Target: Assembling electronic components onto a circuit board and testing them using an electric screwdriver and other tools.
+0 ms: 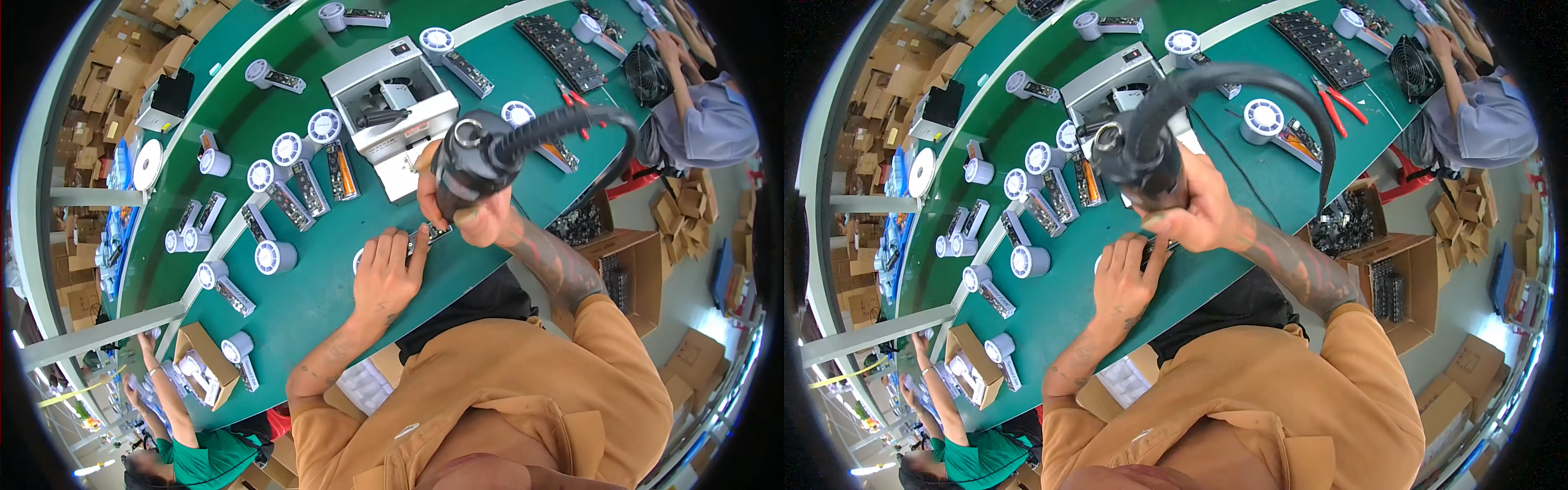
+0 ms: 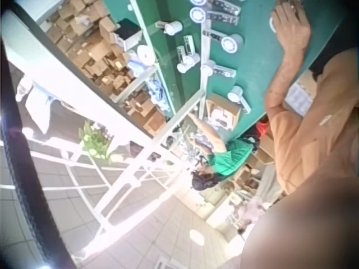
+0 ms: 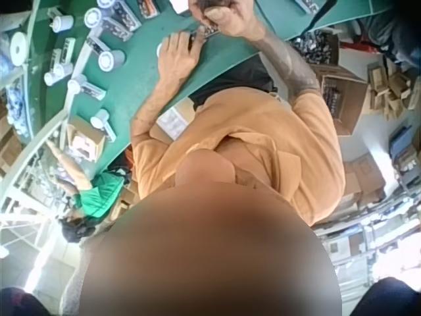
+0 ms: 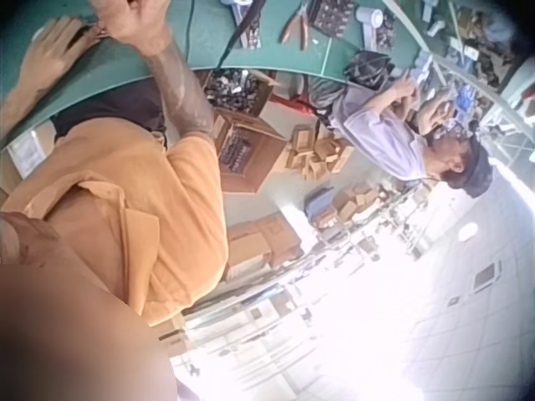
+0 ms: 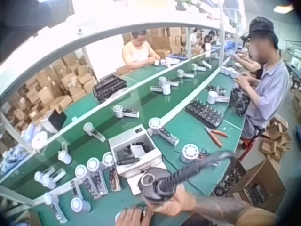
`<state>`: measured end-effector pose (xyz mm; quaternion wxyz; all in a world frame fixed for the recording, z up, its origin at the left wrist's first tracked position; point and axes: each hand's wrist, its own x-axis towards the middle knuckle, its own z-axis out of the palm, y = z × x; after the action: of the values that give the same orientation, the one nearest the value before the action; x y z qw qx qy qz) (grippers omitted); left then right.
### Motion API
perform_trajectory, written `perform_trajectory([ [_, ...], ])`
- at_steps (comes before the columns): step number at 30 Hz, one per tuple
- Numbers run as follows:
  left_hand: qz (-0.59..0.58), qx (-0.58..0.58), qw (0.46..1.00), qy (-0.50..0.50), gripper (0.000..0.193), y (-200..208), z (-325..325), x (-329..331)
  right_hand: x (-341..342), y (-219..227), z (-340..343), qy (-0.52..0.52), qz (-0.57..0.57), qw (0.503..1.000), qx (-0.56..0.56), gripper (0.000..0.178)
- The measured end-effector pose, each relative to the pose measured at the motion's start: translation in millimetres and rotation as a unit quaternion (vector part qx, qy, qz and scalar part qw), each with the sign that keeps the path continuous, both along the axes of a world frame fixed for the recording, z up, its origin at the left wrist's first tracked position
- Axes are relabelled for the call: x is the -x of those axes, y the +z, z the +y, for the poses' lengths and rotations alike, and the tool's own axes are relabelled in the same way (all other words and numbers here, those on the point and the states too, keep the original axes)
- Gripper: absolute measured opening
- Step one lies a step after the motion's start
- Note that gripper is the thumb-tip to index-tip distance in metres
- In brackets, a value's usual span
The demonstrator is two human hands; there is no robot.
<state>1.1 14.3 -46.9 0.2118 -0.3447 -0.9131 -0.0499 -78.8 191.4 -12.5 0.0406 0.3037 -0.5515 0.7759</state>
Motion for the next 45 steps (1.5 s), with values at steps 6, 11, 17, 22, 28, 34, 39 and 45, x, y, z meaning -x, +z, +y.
perform_trajectory([
  [6,-0.013,0.023,0.999,0.020,0.037,1.6,2.4,4.7,6.8,47.1,12.4,-0.078,-0.052,0.991,0.099,0.096],
  [11,-0.068,0.080,0.994,0.017,0.042,27.6,12.4,4.0,47.2,52.2,-9.1,-0.052,0.078,0.991,0.093,0.040],
  [17,-0.083,0.112,0.989,0.037,0.042,30.1,10.1,3.9,28.0,54.5,-11.0,-0.052,-0.011,0.997,0.049,0.041],
  [22,-0.075,0.105,0.991,0.022,0.043,28.7,7.4,6.7,7.3,35.1,4.2,-0.076,-0.036,0.996,0.011,0.074],
  [28,-0.099,0.106,0.989,0.017,0.043,29.2,6.5,8.3,7.0,27.1,6.4,-0.080,-0.072,0.994,0.018,0.073],
  [34,-0.091,0.103,0.990,0.019,0.043,26.8,7.2,6.4,2.3,20.4,6.0,-0.070,-0.082,0.993,0.046,0.075],
  [39,-0.091,0.110,0.990,0.023,0.043,28.9,8.8,5.0,-5.8,12.7,6.3,-0.074,-0.074,0.994,0.040,0.076],
  [45,-0.099,0.102,0.990,0.012,0.044,29.1,5.8,5.8,-19.5,4.1,9.8,-0.061,-0.042,0.997,0.019,0.086],
])
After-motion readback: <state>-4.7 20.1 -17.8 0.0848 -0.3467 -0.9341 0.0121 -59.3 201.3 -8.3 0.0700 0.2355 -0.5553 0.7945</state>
